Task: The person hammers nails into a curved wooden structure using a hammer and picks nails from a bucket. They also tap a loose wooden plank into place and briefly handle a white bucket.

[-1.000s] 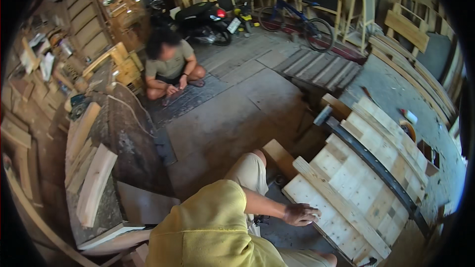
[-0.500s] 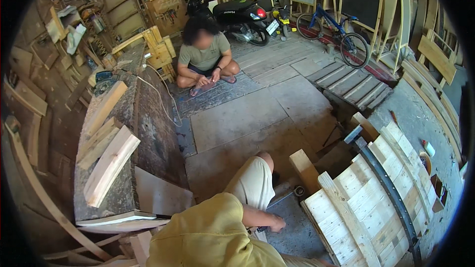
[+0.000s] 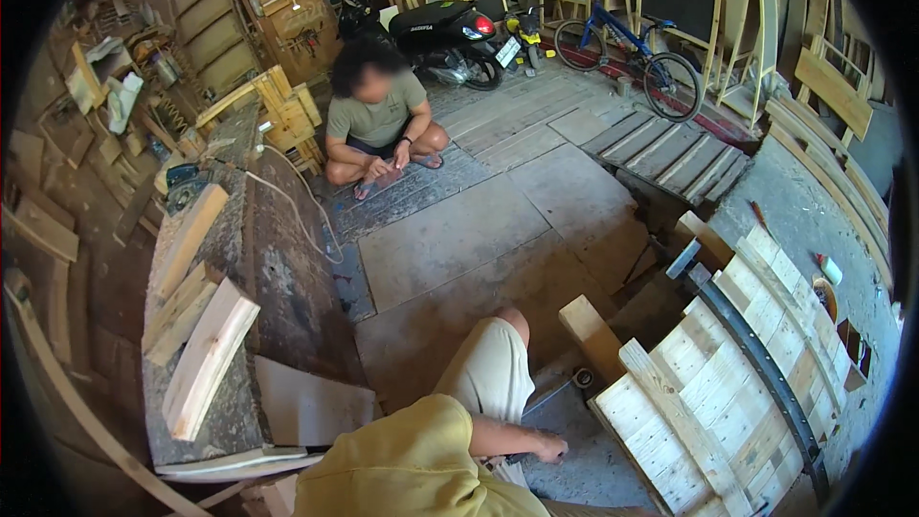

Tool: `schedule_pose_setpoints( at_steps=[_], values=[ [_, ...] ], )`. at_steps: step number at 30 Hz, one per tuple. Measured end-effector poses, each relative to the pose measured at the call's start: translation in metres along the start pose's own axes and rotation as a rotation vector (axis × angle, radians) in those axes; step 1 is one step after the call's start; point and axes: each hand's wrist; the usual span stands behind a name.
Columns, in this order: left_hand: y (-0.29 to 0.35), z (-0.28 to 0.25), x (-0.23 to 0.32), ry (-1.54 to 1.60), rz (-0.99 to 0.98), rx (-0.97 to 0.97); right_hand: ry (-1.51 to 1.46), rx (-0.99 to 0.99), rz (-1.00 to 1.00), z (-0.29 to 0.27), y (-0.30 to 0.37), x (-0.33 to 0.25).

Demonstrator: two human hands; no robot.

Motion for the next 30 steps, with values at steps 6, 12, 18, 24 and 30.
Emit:
schedule_pose_setpoints(
  at_steps=[6,12,18,24,30],
  values=[
    [-0.011,-0.009,-0.034,0.099,0.043,-0.012,0.104,0.021,0.011,0.000,-0.003,-0.029],
    [0.021,-0.099,-0.040,0.257,0.052,-0.048,0.337,0.044,0.038,-0.044,-0.028,-0.092],
    [0.085,-0.245,-0.100,0.516,0.046,0.445,0.532,0.029,0.039,-0.114,-0.078,-0.201],
    [0.254,-0.226,-0.263,0.453,-0.408,0.639,0.058,-0.421,0.014,-0.113,-0.231,-0.168],
    [0.417,-0.290,-0.278,0.759,-0.705,0.102,-0.154,-0.192,0.493,-0.119,-0.219,-0.207]
  ],
)
Point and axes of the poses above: each hand's wrist, its own y-axis away from the middle knuckle, its own z-axis out of the palm, x = y × z, and after that the axes turned 2 degrees about z, right-handed
